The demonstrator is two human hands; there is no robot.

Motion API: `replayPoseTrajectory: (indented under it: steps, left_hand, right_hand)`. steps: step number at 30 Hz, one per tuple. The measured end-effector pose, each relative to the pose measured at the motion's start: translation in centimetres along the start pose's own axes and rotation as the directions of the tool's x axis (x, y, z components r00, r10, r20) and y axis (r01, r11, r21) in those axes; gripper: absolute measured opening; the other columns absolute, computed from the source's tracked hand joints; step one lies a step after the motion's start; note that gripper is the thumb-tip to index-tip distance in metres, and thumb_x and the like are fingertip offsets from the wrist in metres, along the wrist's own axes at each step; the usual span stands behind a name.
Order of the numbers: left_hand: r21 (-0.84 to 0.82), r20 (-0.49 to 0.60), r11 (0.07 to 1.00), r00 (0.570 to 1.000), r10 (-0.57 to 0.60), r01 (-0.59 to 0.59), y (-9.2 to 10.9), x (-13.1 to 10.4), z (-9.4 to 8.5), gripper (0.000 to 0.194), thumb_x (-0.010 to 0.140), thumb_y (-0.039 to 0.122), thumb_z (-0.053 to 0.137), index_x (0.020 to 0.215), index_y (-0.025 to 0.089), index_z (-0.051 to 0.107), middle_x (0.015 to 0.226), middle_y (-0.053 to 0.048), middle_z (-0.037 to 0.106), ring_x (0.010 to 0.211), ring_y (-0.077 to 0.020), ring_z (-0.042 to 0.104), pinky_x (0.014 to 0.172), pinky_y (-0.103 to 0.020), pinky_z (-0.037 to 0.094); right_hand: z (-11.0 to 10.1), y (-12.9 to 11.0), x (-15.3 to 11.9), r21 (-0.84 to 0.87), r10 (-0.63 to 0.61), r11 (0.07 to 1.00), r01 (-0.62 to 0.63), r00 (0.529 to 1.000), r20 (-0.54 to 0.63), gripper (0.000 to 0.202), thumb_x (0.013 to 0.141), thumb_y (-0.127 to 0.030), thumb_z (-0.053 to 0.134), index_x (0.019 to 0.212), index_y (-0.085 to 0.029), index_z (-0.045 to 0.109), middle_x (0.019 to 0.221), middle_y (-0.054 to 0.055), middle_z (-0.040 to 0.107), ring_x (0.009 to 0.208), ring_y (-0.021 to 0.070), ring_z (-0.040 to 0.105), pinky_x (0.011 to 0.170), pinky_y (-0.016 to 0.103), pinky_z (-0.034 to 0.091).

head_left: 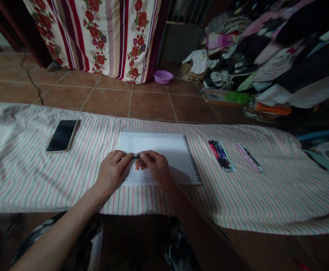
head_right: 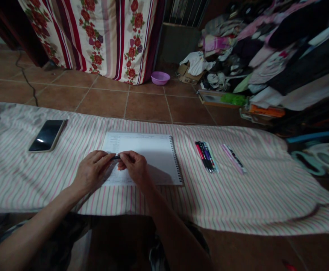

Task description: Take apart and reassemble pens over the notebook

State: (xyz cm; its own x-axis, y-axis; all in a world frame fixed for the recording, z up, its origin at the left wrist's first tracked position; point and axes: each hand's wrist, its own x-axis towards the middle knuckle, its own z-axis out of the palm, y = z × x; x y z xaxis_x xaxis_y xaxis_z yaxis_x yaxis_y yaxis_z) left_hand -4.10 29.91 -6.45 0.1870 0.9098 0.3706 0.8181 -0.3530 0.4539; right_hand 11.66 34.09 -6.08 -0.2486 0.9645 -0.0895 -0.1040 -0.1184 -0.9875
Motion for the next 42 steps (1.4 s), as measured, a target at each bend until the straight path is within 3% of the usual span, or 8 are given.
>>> replayPoseTrajectory:
  steps: [12,18,22,25,28,33,38,42]
  left_hand:
    - [-0.098,-0.054,0.977,0.979,-0.196,0.19,0.2,-0.1,-0.5,0.025,0.083,0.024,0.044,0.101,0.019,0.06,0.091,-0.008,0.061,0.084,-0.0211,0.057,0.076,-0.032,0.044]
    - [-0.191,-0.086,0.928,0.936,-0.341,0.32,0.1,0.0,-0.8,0.02,0.08,0.026,0.046,0.094,0.019,0.059,0.083,-0.006,0.06,0.077,-0.0196,0.057,0.07,-0.031,0.044]
    - [-0.255,-0.095,0.904,0.921,-0.377,0.344,0.2,0.1,-0.9,0.017,0.075,0.022,0.05,0.089,0.02,0.06,0.079,-0.004,0.059,0.076,-0.0195,0.057,0.07,-0.031,0.043]
    - [-0.361,-0.092,0.858,0.902,-0.422,0.365,0.2,0.1,-0.9,0.015,0.072,0.02,0.052,0.085,0.02,0.061,0.078,-0.003,0.06,0.075,-0.0193,0.057,0.071,-0.031,0.043]
    - [-0.408,-0.073,0.831,0.894,-0.442,0.377,0.0,0.2,-0.8,0.015,0.071,0.019,0.052,0.084,0.02,0.061,0.079,-0.003,0.062,0.076,-0.0193,0.057,0.072,-0.031,0.043]
    - [-0.438,-0.041,0.799,0.878,-0.476,0.412,0.0,0.2,-0.7,0.016,0.071,0.017,0.051,0.084,0.019,0.06,0.079,-0.004,0.062,0.075,-0.0188,0.057,0.071,-0.031,0.043]
    - [-0.504,-0.016,0.744,0.857,-0.515,0.438,0.2,0.3,-0.3,0.016,0.068,0.019,0.055,0.083,0.02,0.062,0.077,-0.003,0.062,0.073,-0.0181,0.056,0.07,-0.03,0.043]
    - [-0.496,-0.028,0.751,0.857,-0.515,0.435,0.5,0.5,-0.1,0.017,0.067,0.019,0.056,0.082,0.02,0.064,0.076,-0.002,0.063,0.07,-0.0174,0.056,0.068,-0.029,0.042]
  right_hand:
    - [-0.7,0.2,0.5,-0.199,-0.065,0.978,0.058,0.998,-0.025,0.031,0.077,-0.046,0.052,0.086,-0.017,0.06,0.062,0.001,0.063,0.051,0.0112,0.058,0.048,0.023,0.045]
    - [-0.4,0.6,-0.2,-0.711,-0.225,0.664,0.231,0.969,0.105,0.011,0.076,-0.029,0.059,0.079,-0.019,0.059,0.074,0.003,0.064,0.067,0.015,0.059,0.065,0.028,0.044]
    - [0.3,0.7,-0.6,-0.844,-0.22,0.466,0.263,0.959,0.178,0.012,0.075,-0.027,0.061,0.082,-0.019,0.057,0.081,0.007,0.062,0.076,0.0181,0.058,0.069,0.029,0.043]
    - [0.5,1.0,-0.6,-0.869,-0.224,0.42,0.264,0.957,0.182,0.012,0.079,-0.023,0.053,0.089,-0.017,0.057,0.083,0.009,0.063,0.075,0.0185,0.057,0.068,0.029,0.042]
    - [0.5,1.3,-0.2,-0.818,-0.228,0.53,0.223,0.967,0.116,0.02,0.079,-0.024,0.052,0.097,-0.016,0.058,0.077,0.007,0.063,0.068,0.0167,0.057,0.065,0.029,0.042]
    - [0.2,1.0,0.6,-0.382,0.005,0.924,-0.005,1.0,-0.002,0.027,0.075,-0.035,0.055,0.09,-0.015,0.063,0.057,-0.001,0.056,0.05,0.0103,0.05,0.049,0.022,0.038]
    - [0.3,-0.4,0.3,-0.061,0.179,0.981,-0.182,0.983,-0.05,0.024,0.066,-0.031,0.059,0.081,-0.014,0.066,0.057,-0.002,0.056,0.049,0.0072,0.048,0.043,0.019,0.033]
    - [0.5,-1.1,0.1,0.156,0.263,0.957,-0.246,0.96,-0.098,0.036,0.062,-0.031,0.063,0.095,-0.016,0.061,0.061,-0.003,0.059,0.048,0.006,0.05,0.042,0.017,0.031]
